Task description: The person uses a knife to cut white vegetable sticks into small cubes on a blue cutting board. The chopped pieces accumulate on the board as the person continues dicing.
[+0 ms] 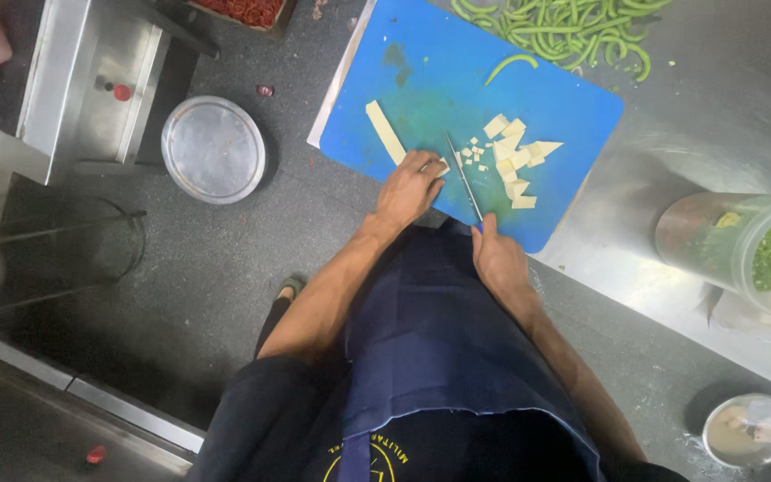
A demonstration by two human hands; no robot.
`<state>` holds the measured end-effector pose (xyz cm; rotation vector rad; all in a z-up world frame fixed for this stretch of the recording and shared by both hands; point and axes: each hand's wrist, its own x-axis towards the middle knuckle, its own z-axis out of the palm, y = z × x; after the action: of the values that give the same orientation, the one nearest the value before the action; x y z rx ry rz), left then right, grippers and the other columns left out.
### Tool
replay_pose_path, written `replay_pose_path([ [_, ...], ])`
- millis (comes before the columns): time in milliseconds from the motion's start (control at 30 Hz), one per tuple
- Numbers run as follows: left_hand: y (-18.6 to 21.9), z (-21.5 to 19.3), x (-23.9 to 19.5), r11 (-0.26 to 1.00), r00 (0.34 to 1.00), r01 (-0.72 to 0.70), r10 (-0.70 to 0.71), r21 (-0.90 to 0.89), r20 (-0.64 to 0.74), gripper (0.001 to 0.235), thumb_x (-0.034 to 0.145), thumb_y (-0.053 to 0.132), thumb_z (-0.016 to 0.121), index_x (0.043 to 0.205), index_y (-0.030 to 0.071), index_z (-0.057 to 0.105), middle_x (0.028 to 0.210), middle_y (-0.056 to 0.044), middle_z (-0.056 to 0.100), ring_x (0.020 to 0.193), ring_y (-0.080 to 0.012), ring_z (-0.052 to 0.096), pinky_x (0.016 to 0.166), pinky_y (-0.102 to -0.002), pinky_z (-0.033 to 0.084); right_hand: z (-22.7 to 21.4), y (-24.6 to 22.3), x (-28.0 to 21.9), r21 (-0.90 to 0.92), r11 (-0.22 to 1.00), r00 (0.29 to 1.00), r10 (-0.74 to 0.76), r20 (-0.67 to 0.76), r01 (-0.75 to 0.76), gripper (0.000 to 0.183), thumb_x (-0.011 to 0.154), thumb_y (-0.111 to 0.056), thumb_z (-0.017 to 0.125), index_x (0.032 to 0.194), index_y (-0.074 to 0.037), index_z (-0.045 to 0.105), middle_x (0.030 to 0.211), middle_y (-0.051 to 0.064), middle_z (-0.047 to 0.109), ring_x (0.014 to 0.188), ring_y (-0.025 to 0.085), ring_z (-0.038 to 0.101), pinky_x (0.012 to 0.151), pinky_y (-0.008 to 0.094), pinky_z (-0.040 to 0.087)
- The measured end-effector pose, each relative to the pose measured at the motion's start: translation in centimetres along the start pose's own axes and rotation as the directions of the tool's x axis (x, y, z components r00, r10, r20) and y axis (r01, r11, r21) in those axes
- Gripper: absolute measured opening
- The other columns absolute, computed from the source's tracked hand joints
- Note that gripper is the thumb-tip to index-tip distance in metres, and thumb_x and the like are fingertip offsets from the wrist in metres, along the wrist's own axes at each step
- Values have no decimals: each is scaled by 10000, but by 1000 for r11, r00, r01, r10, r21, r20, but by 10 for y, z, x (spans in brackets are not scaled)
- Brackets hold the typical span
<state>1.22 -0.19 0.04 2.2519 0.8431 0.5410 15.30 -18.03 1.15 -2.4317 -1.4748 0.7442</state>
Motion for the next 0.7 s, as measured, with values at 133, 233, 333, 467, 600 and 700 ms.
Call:
replay_pose_path([
  [133,-1,2,-6,999,999,-38,38,1,-20,214,872,56,737,1085,70,733,1146,-75,665,1101,-305,609,952,-416,541,-1,0,-13,-4,998,998,-58,18,58,274,1044,-300,550,1121,-41,505,720,313,659,700,558,637,646,643,491],
  [233,-4,3,4,1000,1000,7,-7,9,10,242,847,50,733,1088,72,733,1128,-66,675,1098,-300,624,934,-417,541,-5,0,-3,3,997,997,-77,-3,77,271,1030,-285,559,1123,-35,512,724,320,654,698,560,637,638,638,489],
  [333,-3,0,-6,999,999,-37,37,3,-30,224,880,47,736,1102,79,734,1147,-66,675,1102,-308,616,956,-421,536,-2,-6,-7,50,998,998,-33,58,30,259,1053,-275,546,1118,-27,510,720,312,656,708,555,639,629,640,482],
  [467,4,-1,-5,1000,999,1,0,30,-43,273,840,32,734,1112,58,728,1136,-77,670,1083,-316,615,928,-421,536,-7,-5,-4,0,999,999,-47,0,47,270,1038,-281,570,1106,-25,515,696,312,645,687,557,635,628,632,489],
  [600,3,-3,-18,999,999,23,-21,40,-50,248,861,38,735,1108,59,725,1142,-72,672,1080,-306,617,930,-417,541,-2,-5,-15,45,997,998,-58,18,57,260,1046,-267,566,1113,-21,514,695,291,652,676,543,642,603,628,490],
  [700,3,0,-12,999,999,21,-19,45,-45,256,858,46,728,1113,70,732,1126,-61,673,1074,-298,622,931,-419,546,-2,-2,-13,8,987,986,-161,-54,161,251,1031,-256,573,1100,-21,514,702,286,653,666,534,642,610,614,499],
])
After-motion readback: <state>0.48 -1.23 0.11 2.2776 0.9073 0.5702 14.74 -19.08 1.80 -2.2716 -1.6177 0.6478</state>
